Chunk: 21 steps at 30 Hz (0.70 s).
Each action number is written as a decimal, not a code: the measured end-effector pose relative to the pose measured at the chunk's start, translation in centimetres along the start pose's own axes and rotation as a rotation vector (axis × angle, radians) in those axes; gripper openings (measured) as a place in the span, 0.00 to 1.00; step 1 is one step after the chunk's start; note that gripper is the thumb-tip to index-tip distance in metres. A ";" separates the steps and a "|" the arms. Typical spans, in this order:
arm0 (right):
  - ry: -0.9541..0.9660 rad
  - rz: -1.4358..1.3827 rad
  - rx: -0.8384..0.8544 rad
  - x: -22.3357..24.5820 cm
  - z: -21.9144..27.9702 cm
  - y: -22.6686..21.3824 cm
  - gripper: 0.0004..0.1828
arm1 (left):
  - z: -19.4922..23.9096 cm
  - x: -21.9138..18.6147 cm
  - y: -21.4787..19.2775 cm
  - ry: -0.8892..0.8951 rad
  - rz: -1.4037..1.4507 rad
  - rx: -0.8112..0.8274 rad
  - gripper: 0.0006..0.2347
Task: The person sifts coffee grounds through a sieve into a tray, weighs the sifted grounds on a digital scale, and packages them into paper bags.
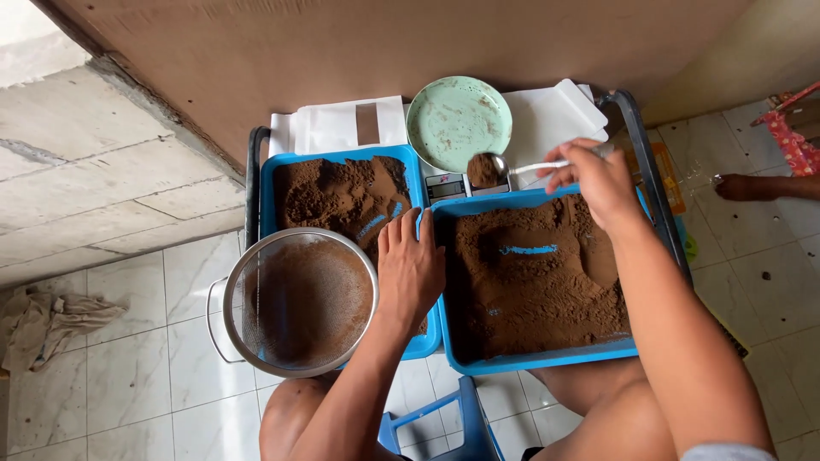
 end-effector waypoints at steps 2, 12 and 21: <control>-0.024 0.050 -0.018 -0.2 -2.5 0.7 0.16 | -0.2 0.2 0.0 -0.009 0.023 -0.010 0.27; -0.162 0.412 -0.231 1.2 -7.0 4.3 0.11 | -0.4 0.3 -0.9 -0.041 0.080 -0.006 0.27; -0.777 0.859 -0.144 3.4 -4.8 8.7 0.10 | -0.2 0.6 -1.3 -0.046 0.084 0.003 0.26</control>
Point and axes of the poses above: each hand's wrist, its own z-axis away from the middle knuckle, its own y-axis out of the palm, x = y × z, the point moved 10 cm from there along -z, towards the middle knuckle, and after that the axes turned 1 degree about x, right-handed, at the moved point
